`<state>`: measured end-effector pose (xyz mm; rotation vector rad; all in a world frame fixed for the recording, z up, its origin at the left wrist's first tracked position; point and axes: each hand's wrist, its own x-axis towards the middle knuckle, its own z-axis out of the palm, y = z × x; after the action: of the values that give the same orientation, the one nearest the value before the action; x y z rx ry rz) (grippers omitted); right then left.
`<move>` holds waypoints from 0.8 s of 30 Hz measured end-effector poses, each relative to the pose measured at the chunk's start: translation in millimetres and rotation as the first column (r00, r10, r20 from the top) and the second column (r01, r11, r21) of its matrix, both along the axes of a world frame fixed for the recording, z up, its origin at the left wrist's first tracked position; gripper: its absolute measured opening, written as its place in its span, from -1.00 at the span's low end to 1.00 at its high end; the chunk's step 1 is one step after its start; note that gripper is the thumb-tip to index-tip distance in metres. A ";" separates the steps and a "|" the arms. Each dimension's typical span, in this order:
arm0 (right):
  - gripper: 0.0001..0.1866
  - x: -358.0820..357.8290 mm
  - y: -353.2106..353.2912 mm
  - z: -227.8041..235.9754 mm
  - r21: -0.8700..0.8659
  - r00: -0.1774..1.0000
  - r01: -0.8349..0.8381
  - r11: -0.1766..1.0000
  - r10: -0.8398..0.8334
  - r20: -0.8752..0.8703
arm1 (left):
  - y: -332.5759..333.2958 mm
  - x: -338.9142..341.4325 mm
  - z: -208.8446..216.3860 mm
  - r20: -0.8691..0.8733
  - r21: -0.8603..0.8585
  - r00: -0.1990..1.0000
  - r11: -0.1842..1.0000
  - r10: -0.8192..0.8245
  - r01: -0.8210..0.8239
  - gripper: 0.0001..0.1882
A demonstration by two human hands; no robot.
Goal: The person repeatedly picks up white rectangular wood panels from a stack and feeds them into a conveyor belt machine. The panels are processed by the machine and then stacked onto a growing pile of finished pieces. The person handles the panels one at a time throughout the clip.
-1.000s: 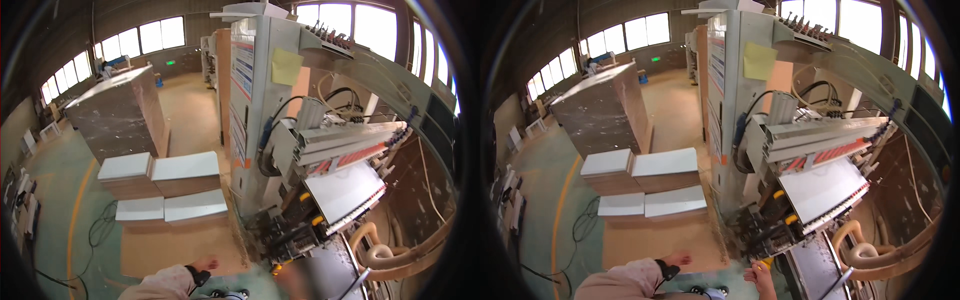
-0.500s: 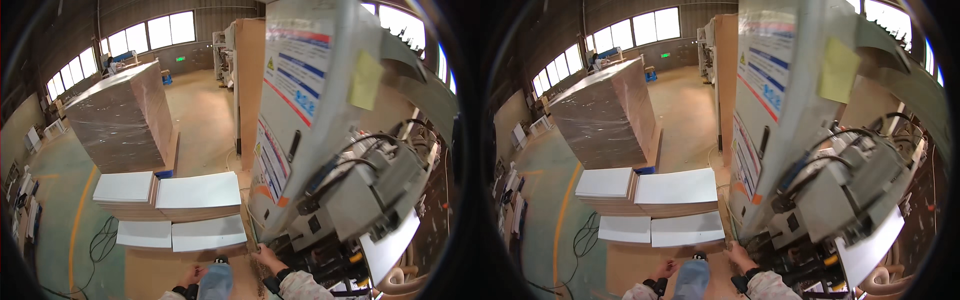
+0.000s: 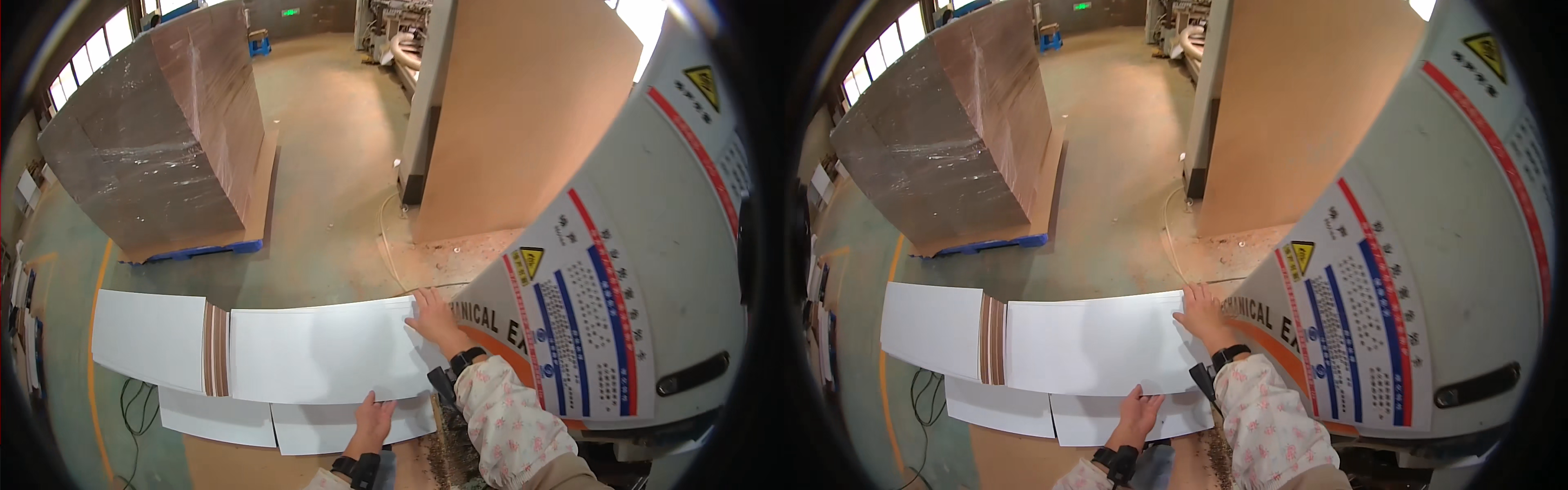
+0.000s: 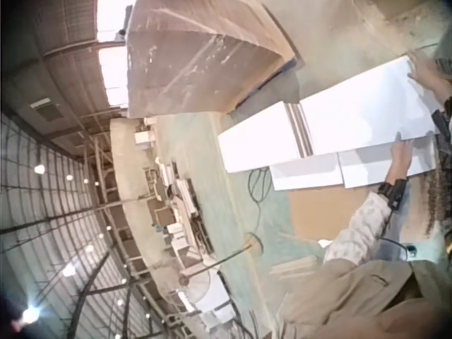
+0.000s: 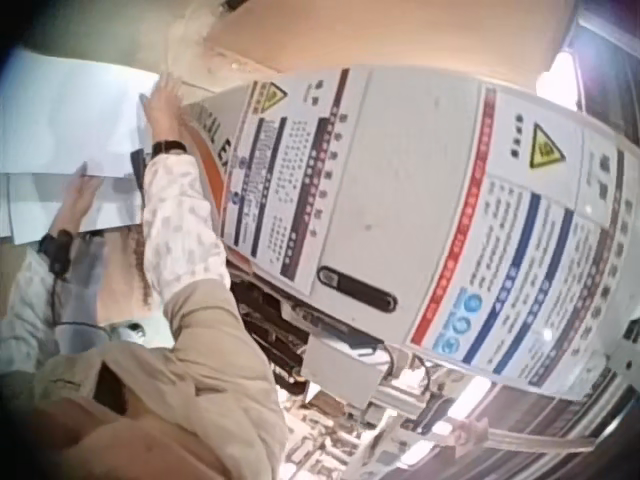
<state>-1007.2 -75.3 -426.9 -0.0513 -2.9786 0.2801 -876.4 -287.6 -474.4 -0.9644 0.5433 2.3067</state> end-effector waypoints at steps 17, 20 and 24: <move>-0.41 7.9 15.4 -2.0 -0.068 0.974 0.040 0.997 -0.024 0.226 | 6.5 6.3 11.4 -0.015 -0.124 0.995 0.987 -0.104 0.101 -0.43; -0.35 71.8 20.0 -9.4 -0.293 0.941 0.246 0.924 -0.300 -0.158 | 1.4 24.7 2.7 -0.004 -0.238 0.992 0.963 -0.129 0.124 -0.45; -0.36 201.9 15.6 -2.1 -0.654 0.617 0.751 -0.093 -0.252 0.745 | 0.9 38.5 24.8 0.004 -0.360 0.980 0.914 -0.201 0.189 -0.49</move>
<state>-805.3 -59.7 -429.1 -1.5823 -2.0088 2.2243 -837.8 -286.7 -449.6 -0.9864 1.0549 2.0853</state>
